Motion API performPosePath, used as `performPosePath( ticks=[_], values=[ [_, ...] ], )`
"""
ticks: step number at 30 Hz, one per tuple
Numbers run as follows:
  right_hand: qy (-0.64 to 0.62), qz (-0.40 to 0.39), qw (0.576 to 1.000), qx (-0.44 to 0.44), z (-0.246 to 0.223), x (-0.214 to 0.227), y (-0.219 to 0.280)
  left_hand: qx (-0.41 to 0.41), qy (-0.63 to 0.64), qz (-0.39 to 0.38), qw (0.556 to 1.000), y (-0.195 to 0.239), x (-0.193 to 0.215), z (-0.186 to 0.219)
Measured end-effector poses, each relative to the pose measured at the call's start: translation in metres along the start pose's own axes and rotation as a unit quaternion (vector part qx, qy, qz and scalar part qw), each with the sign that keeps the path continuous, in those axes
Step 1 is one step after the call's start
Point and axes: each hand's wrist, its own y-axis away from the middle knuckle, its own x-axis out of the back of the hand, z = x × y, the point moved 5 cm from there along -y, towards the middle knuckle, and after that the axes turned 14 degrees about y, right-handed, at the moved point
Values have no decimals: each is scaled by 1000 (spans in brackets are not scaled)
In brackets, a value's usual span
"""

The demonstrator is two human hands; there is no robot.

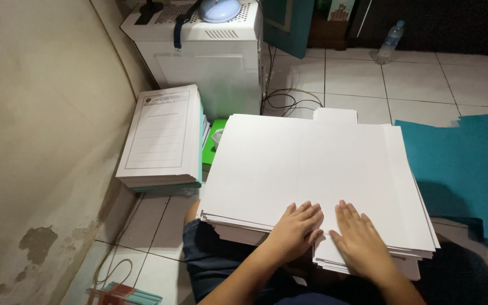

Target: The person sits on the floor and repeatedly takes a sheet of paper from a stack on their lap, places it on a separate stack to the left, and then smooths the remaining stack with both hands.

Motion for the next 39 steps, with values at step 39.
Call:
performPosePath(
  ticks=[39],
  values=[
    [-122,-158,980,-1,40,17,-19,35,-146,-96,984,-21,-17,-5]
  ],
)
